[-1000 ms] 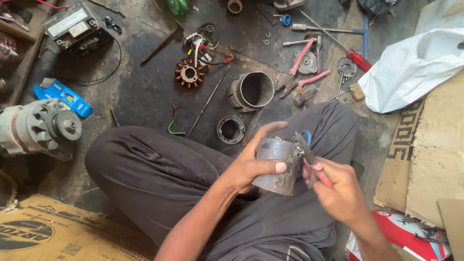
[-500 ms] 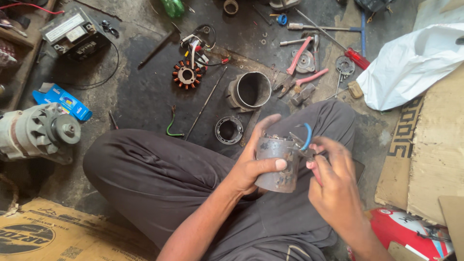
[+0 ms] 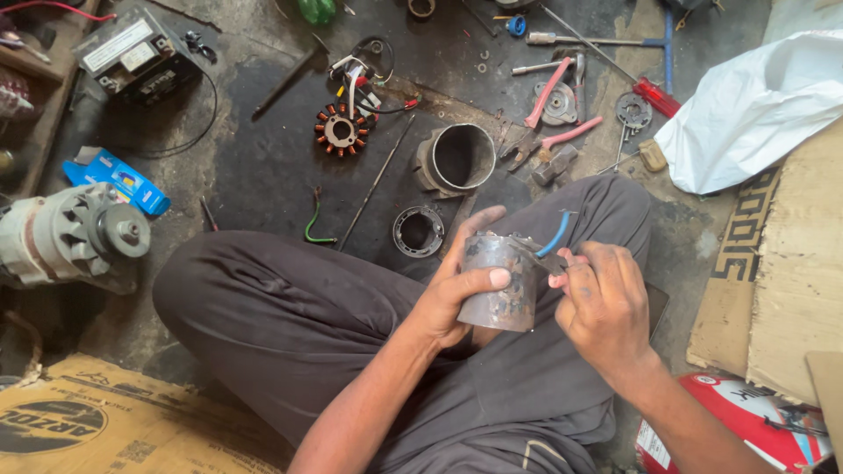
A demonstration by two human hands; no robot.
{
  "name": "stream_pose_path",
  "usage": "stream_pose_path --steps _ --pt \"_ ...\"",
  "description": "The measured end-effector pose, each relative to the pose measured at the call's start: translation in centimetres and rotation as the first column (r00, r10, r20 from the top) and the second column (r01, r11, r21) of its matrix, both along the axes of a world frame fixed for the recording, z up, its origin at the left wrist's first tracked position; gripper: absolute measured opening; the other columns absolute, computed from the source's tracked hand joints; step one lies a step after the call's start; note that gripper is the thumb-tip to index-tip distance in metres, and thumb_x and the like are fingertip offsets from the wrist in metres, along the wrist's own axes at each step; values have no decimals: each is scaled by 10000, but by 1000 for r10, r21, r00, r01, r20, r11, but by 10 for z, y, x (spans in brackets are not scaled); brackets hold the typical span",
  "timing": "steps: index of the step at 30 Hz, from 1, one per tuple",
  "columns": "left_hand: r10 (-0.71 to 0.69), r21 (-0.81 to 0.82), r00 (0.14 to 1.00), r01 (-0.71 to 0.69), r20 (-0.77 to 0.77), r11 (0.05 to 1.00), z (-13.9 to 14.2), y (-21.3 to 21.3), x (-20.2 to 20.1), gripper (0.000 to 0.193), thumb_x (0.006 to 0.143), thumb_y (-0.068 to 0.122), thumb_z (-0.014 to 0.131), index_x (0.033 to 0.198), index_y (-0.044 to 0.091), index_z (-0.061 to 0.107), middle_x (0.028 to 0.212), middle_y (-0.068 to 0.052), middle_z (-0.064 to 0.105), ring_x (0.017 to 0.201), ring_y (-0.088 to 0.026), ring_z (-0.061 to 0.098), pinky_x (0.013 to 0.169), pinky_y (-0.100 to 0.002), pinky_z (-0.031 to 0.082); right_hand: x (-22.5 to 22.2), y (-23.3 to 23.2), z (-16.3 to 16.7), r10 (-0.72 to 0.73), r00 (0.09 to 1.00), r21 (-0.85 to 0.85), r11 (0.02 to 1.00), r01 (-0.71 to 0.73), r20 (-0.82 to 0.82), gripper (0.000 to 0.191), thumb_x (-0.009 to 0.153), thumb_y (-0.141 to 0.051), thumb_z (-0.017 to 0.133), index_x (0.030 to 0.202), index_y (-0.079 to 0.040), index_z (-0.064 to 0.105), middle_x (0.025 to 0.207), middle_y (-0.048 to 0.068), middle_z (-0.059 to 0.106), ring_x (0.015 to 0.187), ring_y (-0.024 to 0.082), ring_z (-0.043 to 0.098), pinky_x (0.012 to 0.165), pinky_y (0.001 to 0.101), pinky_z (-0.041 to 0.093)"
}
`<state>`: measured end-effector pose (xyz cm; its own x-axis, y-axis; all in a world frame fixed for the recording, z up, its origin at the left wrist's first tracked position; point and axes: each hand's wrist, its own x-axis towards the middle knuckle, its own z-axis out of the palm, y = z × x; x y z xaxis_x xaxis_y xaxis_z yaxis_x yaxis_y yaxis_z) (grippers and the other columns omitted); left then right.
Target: The person sits on the workshop floor with a starter motor end cap on their lap. They pry at the brush plate with a screwdriver, work around the housing rim, then use pliers to pull components and wires out of the housing, handling small brush parts by hand.
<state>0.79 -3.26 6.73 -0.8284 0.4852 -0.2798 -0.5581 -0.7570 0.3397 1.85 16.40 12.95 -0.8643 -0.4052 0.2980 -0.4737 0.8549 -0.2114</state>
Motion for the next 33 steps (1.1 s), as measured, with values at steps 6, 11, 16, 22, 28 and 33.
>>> stream_pose_path --steps 6,11,16,22,28,33 --pt "65 -107 993 -75 -101 991 8 -1 -1 950 764 109 799 1582 113 315 1257 -165 583 1162 -252 606 997 -401 518 -7 -13 -8 -309 931 -339 870 359 193 402 781 -11 720 1149 86 589 944 155 591 860 306 607 745 381 491" --pt "21 -198 987 -53 -161 979 10 -5 -1 966 761 104 808 1594 93 319 1233 -150 564 1142 -248 601 983 -391 512 -11 -9 -21 -252 946 -281 911 304 204 189 764 -4 690 926 -7 591 824 117 600 773 291 631 677 390 489" --pt "63 -275 983 -110 -172 955 14 -4 3 975 746 150 827 1566 86 304 1226 -150 589 1135 -234 611 990 -390 520 -16 -3 -24 -219 925 -265 915 305 311 149 769 -30 660 907 -31 605 764 141 615 679 307 637 612 380 485" --pt "165 -588 840 -488 -516 645 16 5 8 1029 765 222 868 1590 46 279 1315 -145 535 1221 -222 593 1091 -373 496 0 -17 -11 -231 737 -222 859 461 635 203 773 -71 663 963 -22 611 664 194 569 622 375 592 556 392 479" --pt "165 -579 711 -667 -684 469 7 13 14 1053 725 128 903 1570 56 280 1388 -160 519 1236 -243 621 1083 -377 530 19 -16 4 -83 534 -263 801 538 841 521 724 -5 614 1231 -35 500 885 159 605 782 268 577 764 361 519" --pt "31 -410 449 -841 -893 352 0 10 11 1052 689 113 960 1521 114 316 1397 -186 499 1280 -320 589 1041 -399 515 31 -8 11 112 357 -333 682 652 928 611 716 40 565 1318 -42 495 1012 69 555 901 180 543 794 345 519"
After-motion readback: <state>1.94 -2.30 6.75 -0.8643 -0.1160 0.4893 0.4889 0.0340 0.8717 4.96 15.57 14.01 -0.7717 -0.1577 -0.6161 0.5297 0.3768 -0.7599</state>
